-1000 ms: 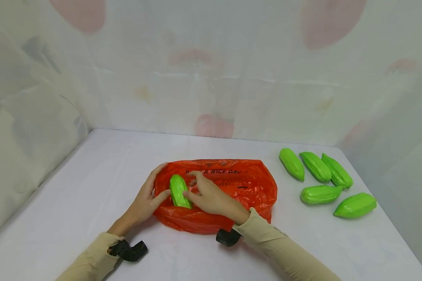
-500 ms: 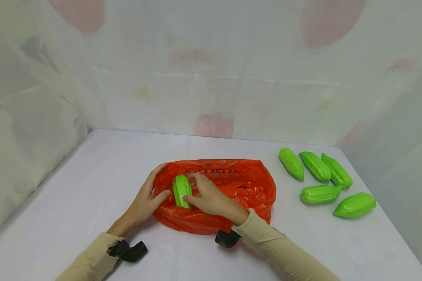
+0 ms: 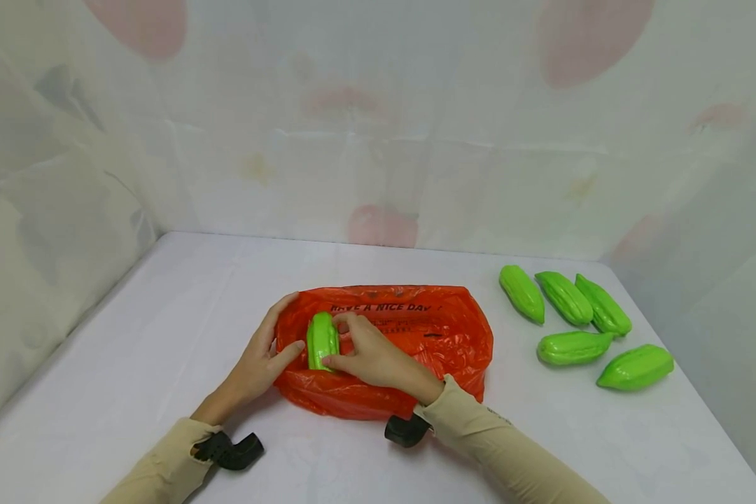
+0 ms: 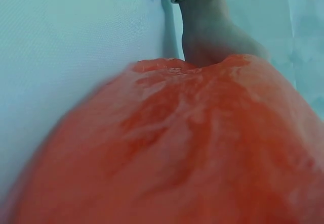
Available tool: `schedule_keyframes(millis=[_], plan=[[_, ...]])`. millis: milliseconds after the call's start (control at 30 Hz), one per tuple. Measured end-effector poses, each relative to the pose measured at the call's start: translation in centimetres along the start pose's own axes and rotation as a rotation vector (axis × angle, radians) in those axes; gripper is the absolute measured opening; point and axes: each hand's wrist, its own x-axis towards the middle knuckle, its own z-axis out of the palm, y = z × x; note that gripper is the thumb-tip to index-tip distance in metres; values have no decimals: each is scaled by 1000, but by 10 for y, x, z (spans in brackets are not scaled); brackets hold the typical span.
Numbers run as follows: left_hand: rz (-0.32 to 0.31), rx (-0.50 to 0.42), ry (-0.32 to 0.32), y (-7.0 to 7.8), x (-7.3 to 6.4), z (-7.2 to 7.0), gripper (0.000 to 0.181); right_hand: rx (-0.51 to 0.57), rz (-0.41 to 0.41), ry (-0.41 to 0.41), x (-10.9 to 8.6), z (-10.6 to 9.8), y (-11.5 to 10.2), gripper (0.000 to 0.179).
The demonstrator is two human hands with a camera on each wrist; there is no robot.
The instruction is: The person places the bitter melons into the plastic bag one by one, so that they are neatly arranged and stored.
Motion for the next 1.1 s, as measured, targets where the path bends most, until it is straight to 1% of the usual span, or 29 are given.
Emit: schedule_keyframes(millis=[233,467,833,1100], plan=[[8,-6,5,-1,0,0,75,-60,31,-10,1,2,0,62],[11,-7,3,-2,0,0,74,-48,49,-10,-2,-1,1,64],[9,-3,3,-4,0,0,74,-64,24,-5,-7,-10,0,62],[14,-3,2,-4,-1,0,73,-27,-20,1,-14,-20,1,58]])
